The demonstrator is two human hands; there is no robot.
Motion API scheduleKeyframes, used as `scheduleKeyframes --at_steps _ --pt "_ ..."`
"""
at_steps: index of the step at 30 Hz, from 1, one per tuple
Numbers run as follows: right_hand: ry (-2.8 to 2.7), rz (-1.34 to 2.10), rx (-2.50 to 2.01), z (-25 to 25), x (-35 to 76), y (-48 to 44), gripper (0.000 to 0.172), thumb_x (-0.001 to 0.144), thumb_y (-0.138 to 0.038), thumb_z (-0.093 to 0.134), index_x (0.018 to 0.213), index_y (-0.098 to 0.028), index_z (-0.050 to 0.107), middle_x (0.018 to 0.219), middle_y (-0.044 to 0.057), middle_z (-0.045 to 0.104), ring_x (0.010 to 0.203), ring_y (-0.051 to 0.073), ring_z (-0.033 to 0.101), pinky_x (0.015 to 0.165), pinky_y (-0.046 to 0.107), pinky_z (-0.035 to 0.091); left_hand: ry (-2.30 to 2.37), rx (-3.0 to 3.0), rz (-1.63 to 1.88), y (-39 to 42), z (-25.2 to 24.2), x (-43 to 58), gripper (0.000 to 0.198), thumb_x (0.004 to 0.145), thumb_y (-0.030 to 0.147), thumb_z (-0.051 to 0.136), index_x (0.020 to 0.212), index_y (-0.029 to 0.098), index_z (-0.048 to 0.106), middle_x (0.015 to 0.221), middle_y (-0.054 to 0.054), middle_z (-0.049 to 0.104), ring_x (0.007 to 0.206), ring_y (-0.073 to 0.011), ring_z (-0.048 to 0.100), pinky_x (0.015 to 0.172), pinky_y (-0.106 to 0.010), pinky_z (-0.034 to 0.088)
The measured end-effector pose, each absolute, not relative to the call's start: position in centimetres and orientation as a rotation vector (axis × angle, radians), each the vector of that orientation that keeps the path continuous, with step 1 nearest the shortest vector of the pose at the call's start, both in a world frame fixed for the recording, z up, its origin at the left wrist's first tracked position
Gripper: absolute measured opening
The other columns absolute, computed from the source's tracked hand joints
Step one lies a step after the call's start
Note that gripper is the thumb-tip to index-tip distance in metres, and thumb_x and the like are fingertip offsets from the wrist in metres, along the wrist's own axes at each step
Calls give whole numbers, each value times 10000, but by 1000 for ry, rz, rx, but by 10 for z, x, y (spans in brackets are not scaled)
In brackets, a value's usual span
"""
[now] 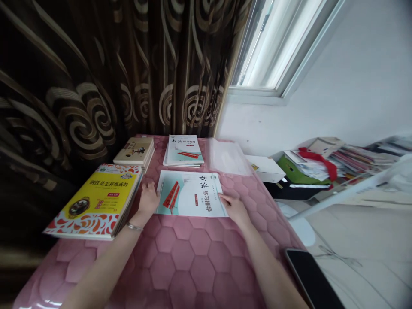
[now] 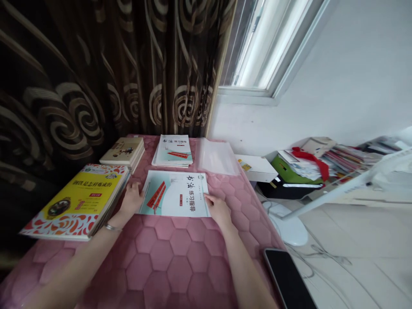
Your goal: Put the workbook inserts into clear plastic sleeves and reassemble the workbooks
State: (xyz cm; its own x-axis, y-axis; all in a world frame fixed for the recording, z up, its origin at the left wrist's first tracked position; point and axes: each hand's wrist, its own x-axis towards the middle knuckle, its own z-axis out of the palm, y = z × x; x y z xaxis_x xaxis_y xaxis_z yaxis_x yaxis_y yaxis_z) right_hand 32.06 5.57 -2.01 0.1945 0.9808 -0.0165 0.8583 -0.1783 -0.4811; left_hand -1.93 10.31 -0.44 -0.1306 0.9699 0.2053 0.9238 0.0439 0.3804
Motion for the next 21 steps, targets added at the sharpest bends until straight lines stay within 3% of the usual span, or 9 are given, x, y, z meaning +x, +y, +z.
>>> scheduleKeyframes --at_steps 6,9,16,21 --pt "-1760 259 -2225 -16 311 49 374 958 -369 425 1215 -290 686 983 71 763 895 253 710 753 318 516 1954 1929 857 72 -8 -38 11 812 179 596 818 182 604 923 -68 646 836 -172 651 823 -281 523" --pt "-1731 242 -2202 -15 310 47 356 950 -391 448 1176 -285 702 979 54 763 881 234 705 758 295 510 1950 1919 899 70 -5 -38 43 795 168 623 758 186 609 869 -55 646 818 -171 645 804 -273 520" --pt "-1800 -48 -1892 -12 302 33 280 916 -290 493 987 -237 759 1017 92 684 969 228 615 866 327 485 1819 2372 832 42 0 -9 157 890 194 542 885 199 698 1069 -101 638 1014 -241 586 941 -398 443" --pt "-2105 110 -1428 -8 254 16 154 855 -306 657 970 -265 749 1050 63 657 1024 222 571 920 365 454 1386 2649 604 27 -3 28 152 872 233 605 997 222 691 1117 -75 646 1093 -256 566 1006 -459 355"
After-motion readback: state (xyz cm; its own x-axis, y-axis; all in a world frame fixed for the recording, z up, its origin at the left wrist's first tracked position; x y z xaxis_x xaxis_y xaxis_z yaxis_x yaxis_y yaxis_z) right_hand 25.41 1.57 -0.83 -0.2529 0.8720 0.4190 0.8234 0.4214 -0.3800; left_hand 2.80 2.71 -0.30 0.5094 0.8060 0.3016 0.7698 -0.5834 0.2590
